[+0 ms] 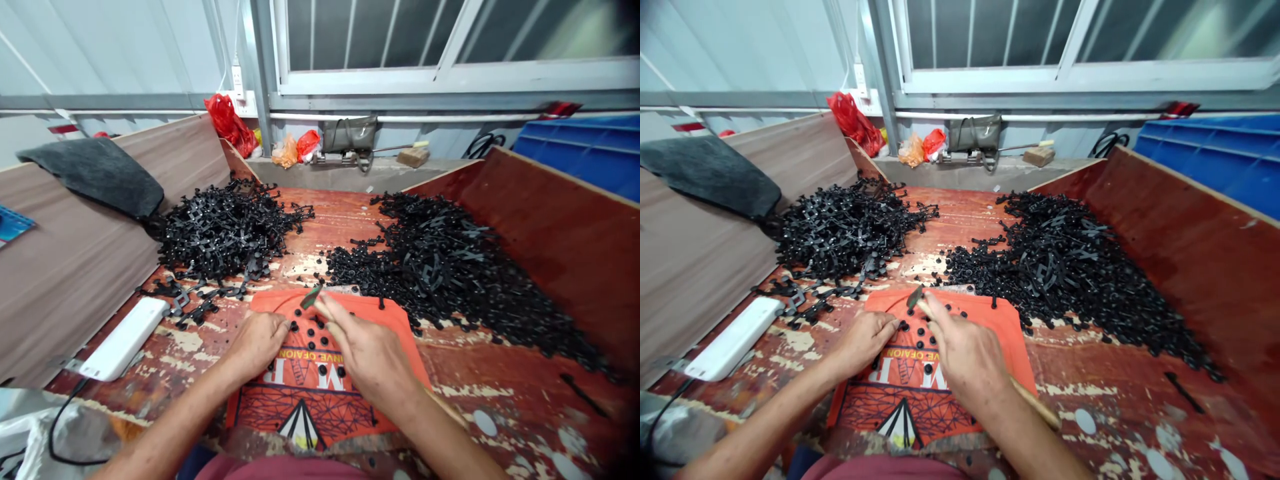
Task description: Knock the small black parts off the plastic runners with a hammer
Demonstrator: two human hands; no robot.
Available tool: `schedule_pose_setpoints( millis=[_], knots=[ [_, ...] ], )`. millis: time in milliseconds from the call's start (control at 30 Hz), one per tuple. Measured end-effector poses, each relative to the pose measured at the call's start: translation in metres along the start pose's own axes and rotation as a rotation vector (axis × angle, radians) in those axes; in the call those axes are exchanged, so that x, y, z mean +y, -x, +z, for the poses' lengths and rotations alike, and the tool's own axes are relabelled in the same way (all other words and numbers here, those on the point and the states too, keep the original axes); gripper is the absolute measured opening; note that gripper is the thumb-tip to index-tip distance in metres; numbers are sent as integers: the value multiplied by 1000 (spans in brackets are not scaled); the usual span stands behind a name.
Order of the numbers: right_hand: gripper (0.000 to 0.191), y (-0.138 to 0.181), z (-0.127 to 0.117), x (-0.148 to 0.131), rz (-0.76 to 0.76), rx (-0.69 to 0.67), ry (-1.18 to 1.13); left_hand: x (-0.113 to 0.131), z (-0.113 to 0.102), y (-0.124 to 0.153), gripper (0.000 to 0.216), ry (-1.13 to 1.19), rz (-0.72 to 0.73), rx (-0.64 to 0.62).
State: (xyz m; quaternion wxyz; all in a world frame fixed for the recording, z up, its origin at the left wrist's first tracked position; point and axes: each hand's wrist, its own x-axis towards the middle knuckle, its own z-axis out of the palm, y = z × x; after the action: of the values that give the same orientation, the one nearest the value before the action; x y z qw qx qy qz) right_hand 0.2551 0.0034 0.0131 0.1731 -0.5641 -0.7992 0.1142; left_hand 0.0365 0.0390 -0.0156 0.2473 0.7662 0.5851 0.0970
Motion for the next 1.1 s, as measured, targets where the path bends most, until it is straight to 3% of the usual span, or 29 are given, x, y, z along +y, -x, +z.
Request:
schedule_pose_setpoints(
  millis=[67, 200, 433, 567, 700, 800, 933, 1100],
  knots=[
    [47, -1, -11, 1, 28, 60, -48, -2, 1, -1, 40, 30, -6, 5],
    [42, -6, -18, 1, 79, -6, -74, -8, -4, -2, 40, 183, -62, -1],
    [16, -34, 10, -21, 56, -140, 64, -23, -25, 16, 43, 172, -122, 20],
    [17, -50, 21, -39, 1, -183, 105, -49, -35, 45, 39, 234, -194, 46],
    [23, -55, 29, -52, -26, -204, 126, -80, -43, 73, 39, 317, -228, 169],
    [22, -60, 34, -62, -25, -230, 131, -90, -46, 79, 41, 325, -263, 249],
    [18, -64, 29, -60, -4, -246, 123, -79, -45, 68, 40, 332, -228, 221],
    [30, -43, -4, -27, 35, -146, 23, -45, -34, 46, 36, 298, -157, 86]
  ],
)
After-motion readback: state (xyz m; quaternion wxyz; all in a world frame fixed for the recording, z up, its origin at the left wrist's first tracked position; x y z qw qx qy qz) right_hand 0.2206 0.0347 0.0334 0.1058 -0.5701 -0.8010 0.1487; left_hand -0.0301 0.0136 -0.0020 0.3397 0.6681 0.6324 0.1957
